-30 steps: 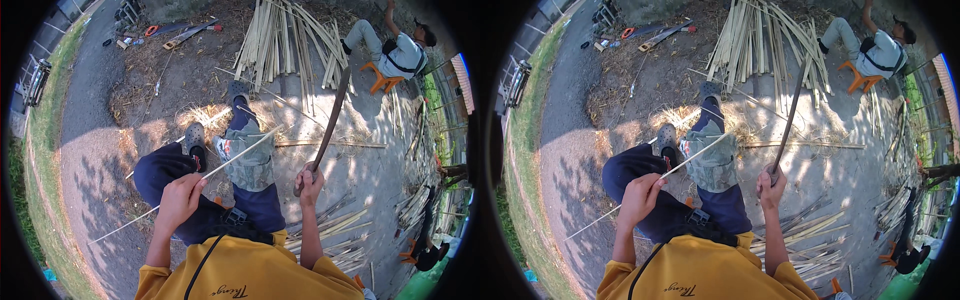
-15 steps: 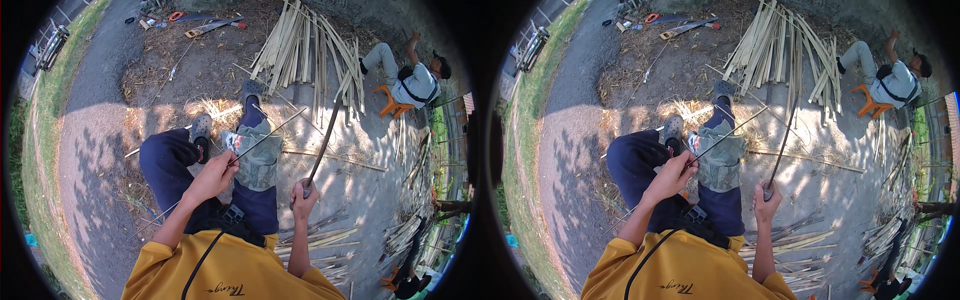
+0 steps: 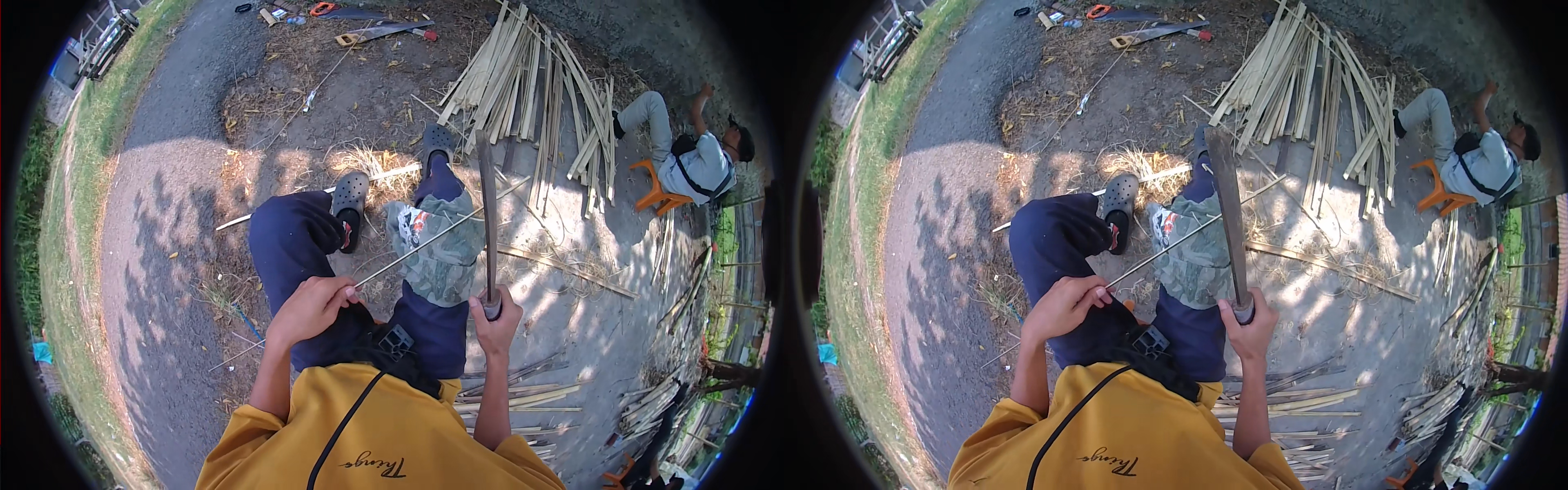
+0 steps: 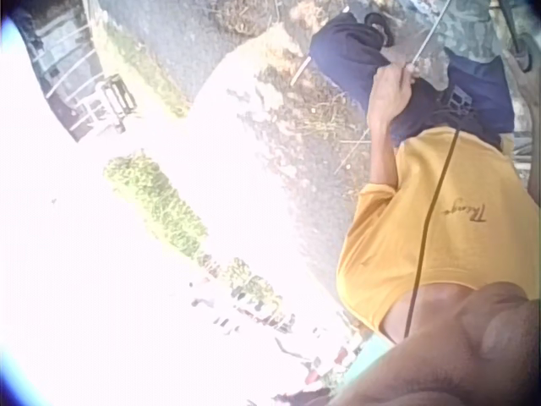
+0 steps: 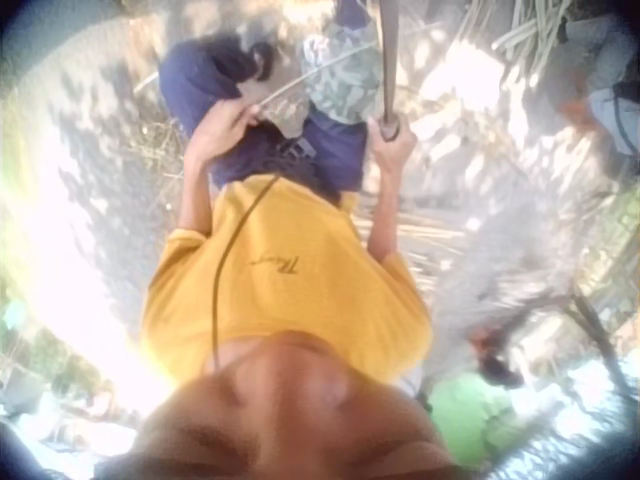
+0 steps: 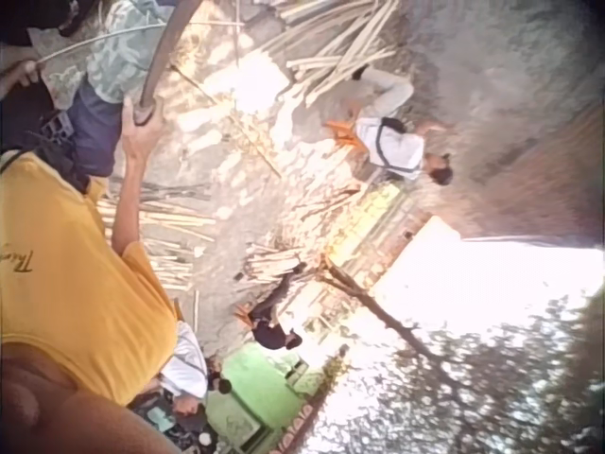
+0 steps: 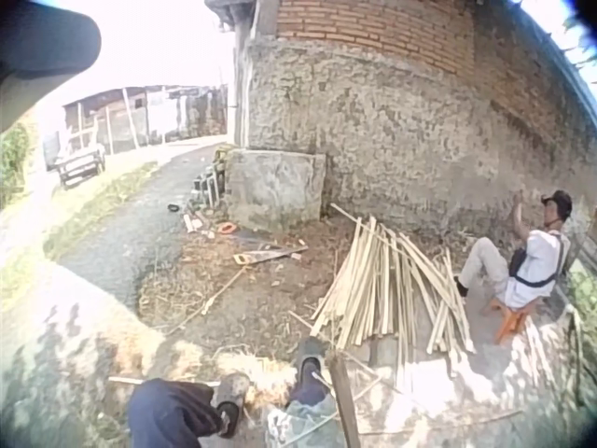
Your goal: The person uses a large knife to scrape and thin down a long bamboo stick, resting it against their leg covered by a cloth.
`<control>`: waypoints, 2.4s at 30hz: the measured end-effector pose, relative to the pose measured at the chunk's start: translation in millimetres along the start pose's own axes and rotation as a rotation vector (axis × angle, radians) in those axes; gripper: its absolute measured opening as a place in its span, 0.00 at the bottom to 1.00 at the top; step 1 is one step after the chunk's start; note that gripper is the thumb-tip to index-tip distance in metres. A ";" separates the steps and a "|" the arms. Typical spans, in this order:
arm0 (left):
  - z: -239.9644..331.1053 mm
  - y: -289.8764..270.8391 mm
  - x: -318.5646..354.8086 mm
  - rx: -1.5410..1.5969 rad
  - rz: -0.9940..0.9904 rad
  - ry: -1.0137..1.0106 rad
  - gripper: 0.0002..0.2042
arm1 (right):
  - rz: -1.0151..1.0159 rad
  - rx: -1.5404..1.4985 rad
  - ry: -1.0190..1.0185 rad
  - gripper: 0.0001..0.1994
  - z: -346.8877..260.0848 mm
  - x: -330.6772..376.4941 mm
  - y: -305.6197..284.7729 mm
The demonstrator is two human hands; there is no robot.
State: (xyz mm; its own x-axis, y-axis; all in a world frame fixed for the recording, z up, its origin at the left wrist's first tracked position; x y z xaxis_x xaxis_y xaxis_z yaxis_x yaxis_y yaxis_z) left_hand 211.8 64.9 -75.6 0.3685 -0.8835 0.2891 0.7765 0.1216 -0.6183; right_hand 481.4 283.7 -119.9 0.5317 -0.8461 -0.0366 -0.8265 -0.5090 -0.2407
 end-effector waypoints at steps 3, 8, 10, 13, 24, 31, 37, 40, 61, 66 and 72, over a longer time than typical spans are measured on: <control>2.9 -0.8 -0.8 0.051 -0.074 -0.040 0.07 | -0.002 -0.027 0.007 0.15 0.9 0.0 -0.5; 23.6 1.6 -13.8 0.055 -0.056 -0.046 0.05 | -0.011 -0.023 -0.004 0.16 -6.3 0.6 -5.8; 27.2 10.0 -24.0 0.127 0.045 0.016 0.06 | -0.054 -0.019 -0.007 0.18 -4.9 2.1 -9.1; 39.9 25.1 -42.5 0.275 -0.008 -0.024 0.05 | -0.055 0.011 -0.035 0.20 3.7 2.6 -5.5; 46.7 71.7 -71.5 0.360 0.069 -0.013 0.08 | -0.156 0.174 -0.093 0.25 8.0 -1.6 29.8; 46.0 62.4 -56.6 0.377 0.008 -0.081 0.09 | -0.183 0.178 -0.021 0.24 9.9 -7.0 30.3; 18.0 66.2 -47.5 0.365 -0.062 -0.137 0.08 | -0.181 0.169 -0.038 0.24 9.9 -7.7 30.9; 14.7 67.8 -48.8 0.392 -0.096 -0.163 0.09 | -0.173 0.177 -0.078 0.24 11.5 -5.5 30.4; 18.6 98.3 -68.6 0.576 0.059 -0.076 0.07 | -0.236 0.394 -0.161 0.25 -9.1 -16.0 36.3; 18.6 94.9 -62.8 0.543 0.050 -0.103 0.07 | -0.277 0.433 -0.137 0.25 -6.6 -18.8 36.3; 34.2 106.5 -72.7 0.393 0.218 -0.045 0.07 | -0.279 0.403 -0.152 0.24 -0.6 -22.0 38.7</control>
State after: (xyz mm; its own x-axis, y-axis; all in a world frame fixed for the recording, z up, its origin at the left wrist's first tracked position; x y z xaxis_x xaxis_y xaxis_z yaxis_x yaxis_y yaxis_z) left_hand 285.2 157.5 -137.5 0.5600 -0.7987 0.2201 0.8104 0.4728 -0.3460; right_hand 437.6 282.5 -127.8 0.7673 -0.6392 -0.0512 -0.5283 -0.5849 -0.6155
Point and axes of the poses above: each hand's wrist, its own x-axis away from the middle knuckle, its own y-axis out of the palm, z = x × y, the point moved 3 cm from there along -x, towards the middle knuckle, and after that the axes turned 14 degrees about -x, right-handed, at the moved point
